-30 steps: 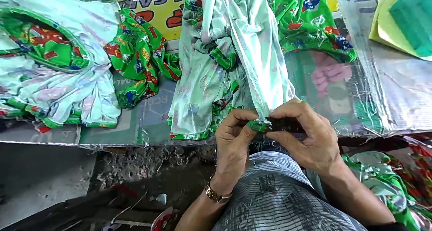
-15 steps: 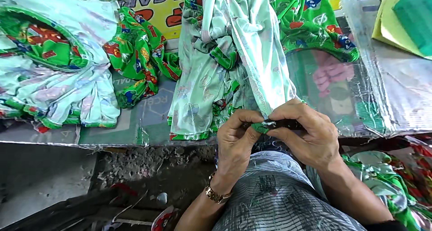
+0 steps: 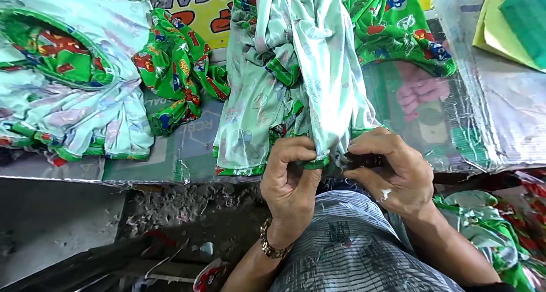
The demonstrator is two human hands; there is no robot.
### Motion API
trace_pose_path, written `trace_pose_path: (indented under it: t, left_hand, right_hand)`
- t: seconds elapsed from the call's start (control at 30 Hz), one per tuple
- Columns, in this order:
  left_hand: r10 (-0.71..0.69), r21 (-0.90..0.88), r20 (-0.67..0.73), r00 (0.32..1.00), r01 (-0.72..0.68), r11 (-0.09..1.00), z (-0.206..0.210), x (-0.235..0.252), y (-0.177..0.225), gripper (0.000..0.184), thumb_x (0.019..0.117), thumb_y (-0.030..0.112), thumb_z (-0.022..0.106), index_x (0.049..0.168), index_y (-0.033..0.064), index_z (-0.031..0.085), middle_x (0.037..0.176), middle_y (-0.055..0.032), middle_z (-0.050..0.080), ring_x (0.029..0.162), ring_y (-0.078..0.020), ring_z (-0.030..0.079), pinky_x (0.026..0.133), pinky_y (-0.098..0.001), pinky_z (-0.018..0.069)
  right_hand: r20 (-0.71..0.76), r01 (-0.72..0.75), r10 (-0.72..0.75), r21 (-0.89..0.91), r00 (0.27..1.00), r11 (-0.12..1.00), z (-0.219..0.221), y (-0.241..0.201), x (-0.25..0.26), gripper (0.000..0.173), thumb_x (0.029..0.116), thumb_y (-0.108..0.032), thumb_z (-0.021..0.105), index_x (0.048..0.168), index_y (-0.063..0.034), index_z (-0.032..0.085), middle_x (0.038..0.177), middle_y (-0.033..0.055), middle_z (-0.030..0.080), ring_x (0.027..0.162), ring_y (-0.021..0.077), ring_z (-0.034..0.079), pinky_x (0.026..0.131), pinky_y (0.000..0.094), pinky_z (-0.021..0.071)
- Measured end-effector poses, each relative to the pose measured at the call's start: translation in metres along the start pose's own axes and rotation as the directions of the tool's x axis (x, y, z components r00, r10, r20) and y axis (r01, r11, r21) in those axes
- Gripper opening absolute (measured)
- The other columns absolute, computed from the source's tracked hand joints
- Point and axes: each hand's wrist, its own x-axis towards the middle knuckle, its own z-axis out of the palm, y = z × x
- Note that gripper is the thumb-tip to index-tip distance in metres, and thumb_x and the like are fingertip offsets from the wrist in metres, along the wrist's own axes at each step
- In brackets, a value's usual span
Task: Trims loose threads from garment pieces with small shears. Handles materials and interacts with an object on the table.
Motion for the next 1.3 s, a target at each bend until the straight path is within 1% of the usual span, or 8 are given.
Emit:
trace_pose_path:
  t: [0.33, 0.43, 0.53, 0.7, 0.77, 0.9, 1.07, 1.3]
  left_hand:
    - [0.062, 0.024, 0.075, 0.995, -0.064, 0.998, -0.002, -0.003, -0.001, 0.014, 0.1020, 0.016, 0.063, 0.114, 0.0161, 0.069, 0.113, 0.0078, 0.068, 0.107, -0.0034, 0.065, 0.090, -0.0205, 0.0565]
    - [0.071, 0.036, 0.119, 0.990, -0.076, 0.996, -0.004, -0.004, -0.005, 0.013, 0.1023, 0.012, 0.062, 0.112, 0.0141, 0.070, 0.111, 0.0065, 0.069, 0.105, -0.0030, 0.065, 0.089, -0.0199, 0.0565]
    - [-0.054, -0.130, 0.123, 0.991, 0.070, 0.989, -0.006, -0.004, -0.005, 0.012, 0.1020, 0.015, 0.062, 0.109, 0.0139, 0.071, 0.105, 0.0045, 0.069, 0.097, -0.0035, 0.067, 0.085, -0.0213, 0.0577]
    - [-0.271, -0.414, 0.072, 0.960, 0.275, 0.868, -0.004, -0.008, -0.005, 0.012, 0.1016, 0.014, 0.063, 0.111, 0.0155, 0.071, 0.103, 0.0012, 0.071, 0.095, -0.0072, 0.069, 0.087, -0.0277, 0.0588]
    - [-0.272, -0.417, 0.052, 0.961, 0.268, 0.868, -0.005, -0.008, -0.004, 0.013, 0.1011, 0.013, 0.063, 0.111, 0.0148, 0.071, 0.103, 0.0005, 0.072, 0.096, -0.0073, 0.070, 0.088, -0.0277, 0.0591]
    - [-0.258, -0.390, 0.048, 0.965, 0.256, 0.884, -0.007, -0.008, -0.003, 0.014, 0.1006, 0.014, 0.064, 0.113, 0.0141, 0.071, 0.103, 0.0005, 0.073, 0.093, -0.0068, 0.070, 0.085, -0.0267, 0.0598]
    - [-0.282, -0.379, 0.019, 0.959, 0.268, 0.886, -0.006, -0.008, -0.003, 0.014, 0.1009, 0.014, 0.064, 0.113, 0.0144, 0.071, 0.102, 0.0007, 0.072, 0.091, -0.0062, 0.070, 0.084, -0.0261, 0.0597]
    - [-0.248, -0.359, 0.065, 0.967, 0.254, 0.898, -0.005, -0.008, -0.003, 0.016, 0.1008, 0.013, 0.063, 0.114, 0.0152, 0.071, 0.104, 0.0023, 0.072, 0.093, -0.0045, 0.069, 0.085, -0.0243, 0.0591]
  right_hand:
    - [-0.006, 0.025, -0.025, 0.117, 1.000, 0.993, 0.012, -0.006, 0.014, 0.038, 0.0915, -0.024, 0.078, 0.118, -0.0087, 0.056, 0.099, -0.0026, 0.058, 0.082, -0.0035, 0.056, 0.068, 0.0092, 0.0490]
    - [-0.011, 0.022, -0.021, 0.137, 1.000, 0.990, 0.017, -0.004, 0.022, 0.021, 0.0922, -0.014, 0.076, 0.105, -0.0032, 0.063, 0.094, 0.0005, 0.060, 0.082, -0.0004, 0.058, 0.069, 0.0112, 0.0517]
    - [-0.011, -0.021, 0.025, 0.263, 1.000, 0.965, 0.017, -0.001, 0.028, 0.012, 0.0973, -0.013, 0.069, 0.093, -0.0033, 0.064, 0.084, -0.0019, 0.060, 0.075, -0.0010, 0.059, 0.065, 0.0127, 0.0518]
    - [-0.040, -0.101, 0.127, 0.394, 0.991, 0.913, 0.016, 0.002, 0.026, 0.011, 0.1018, -0.017, 0.064, 0.093, -0.0097, 0.064, 0.080, -0.0066, 0.058, 0.065, -0.0037, 0.053, 0.055, 0.0113, 0.0456]
    - [-0.031, -0.105, 0.120, 0.301, 0.992, 0.948, 0.011, 0.000, 0.024, 0.010, 0.1015, -0.017, 0.064, 0.095, -0.0093, 0.062, 0.082, -0.0063, 0.057, 0.067, -0.0036, 0.053, 0.057, 0.0114, 0.0465]
    - [0.067, -0.125, 0.124, 0.013, 0.990, 0.992, 0.005, -0.011, 0.016, 0.036, 0.0990, -0.032, 0.063, 0.122, -0.0081, 0.050, 0.096, -0.0042, 0.059, 0.079, -0.0030, 0.058, 0.064, 0.0118, 0.0514]
    - [0.016, -0.032, 0.036, -0.196, 0.999, 0.980, 0.008, -0.019, 0.013, 0.024, 0.0958, -0.020, 0.072, 0.113, -0.0077, 0.060, 0.105, -0.0001, 0.065, 0.095, 0.0013, 0.064, 0.078, 0.0143, 0.0548]
    - [-0.028, 0.002, -0.008, -0.213, 1.000, 0.977, 0.011, -0.018, 0.015, 0.018, 0.0947, -0.016, 0.074, 0.106, -0.0059, 0.065, 0.102, 0.0012, 0.067, 0.096, 0.0035, 0.065, 0.080, 0.0151, 0.0556]
